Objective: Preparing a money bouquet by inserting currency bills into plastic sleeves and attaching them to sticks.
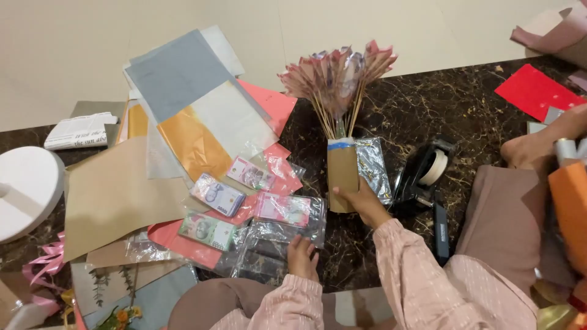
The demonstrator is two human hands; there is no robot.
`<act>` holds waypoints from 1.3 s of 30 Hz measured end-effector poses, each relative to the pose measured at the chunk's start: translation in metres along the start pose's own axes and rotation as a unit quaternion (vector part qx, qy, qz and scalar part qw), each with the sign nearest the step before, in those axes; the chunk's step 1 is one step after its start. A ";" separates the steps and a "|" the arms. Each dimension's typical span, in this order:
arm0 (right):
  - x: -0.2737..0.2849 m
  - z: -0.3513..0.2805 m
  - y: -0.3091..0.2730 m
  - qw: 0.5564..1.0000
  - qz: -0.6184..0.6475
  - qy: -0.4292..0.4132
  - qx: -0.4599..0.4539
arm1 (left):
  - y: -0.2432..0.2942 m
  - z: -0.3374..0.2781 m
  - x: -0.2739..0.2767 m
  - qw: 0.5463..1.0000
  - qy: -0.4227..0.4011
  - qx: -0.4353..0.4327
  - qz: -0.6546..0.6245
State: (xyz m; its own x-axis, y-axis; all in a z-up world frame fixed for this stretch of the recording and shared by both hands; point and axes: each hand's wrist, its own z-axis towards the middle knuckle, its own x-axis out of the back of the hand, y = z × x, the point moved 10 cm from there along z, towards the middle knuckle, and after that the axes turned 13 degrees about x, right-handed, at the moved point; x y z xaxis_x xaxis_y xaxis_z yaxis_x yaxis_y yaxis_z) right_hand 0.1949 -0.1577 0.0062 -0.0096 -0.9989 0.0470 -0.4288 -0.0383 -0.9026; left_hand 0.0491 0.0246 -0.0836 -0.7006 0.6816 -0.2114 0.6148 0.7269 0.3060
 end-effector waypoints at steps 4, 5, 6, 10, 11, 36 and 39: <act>0.000 0.012 0.022 0.999 0.003 0.001 -0.032 | -0.007 0.010 0.004 1.000 0.019 0.013 0.010; 0.002 0.012 0.024 0.999 -0.013 0.008 -0.040 | -0.009 0.013 0.004 1.000 0.022 0.012 0.012; 0.004 0.011 0.027 0.998 -0.028 0.016 -0.047 | -0.010 0.016 0.005 1.000 0.025 0.011 0.014; 0.010 0.009 0.021 0.993 -0.107 0.036 -0.020 | -0.011 0.016 0.004 0.999 0.023 0.008 0.027; 0.013 0.010 0.018 0.988 -0.149 0.034 -0.005 | -0.011 0.018 0.004 0.999 0.025 0.007 0.028; 0.066 -0.106 0.135 0.862 -0.499 -0.060 -0.064 | 0.030 0.006 0.026 0.993 0.094 -0.071 -0.019; 0.064 -0.108 0.133 0.850 -0.516 -0.083 -0.067 | 0.026 0.050 0.037 0.992 0.094 -0.081 0.014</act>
State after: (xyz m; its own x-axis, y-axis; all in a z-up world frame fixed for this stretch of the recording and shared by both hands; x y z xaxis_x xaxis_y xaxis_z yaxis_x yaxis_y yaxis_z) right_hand 0.0394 -0.2240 -0.0643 0.5570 -0.4258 0.7131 -0.2298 -0.9041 -0.3603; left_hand 0.0573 0.0732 -0.1293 -0.7487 0.6623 -0.0289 0.5790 0.6745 0.4580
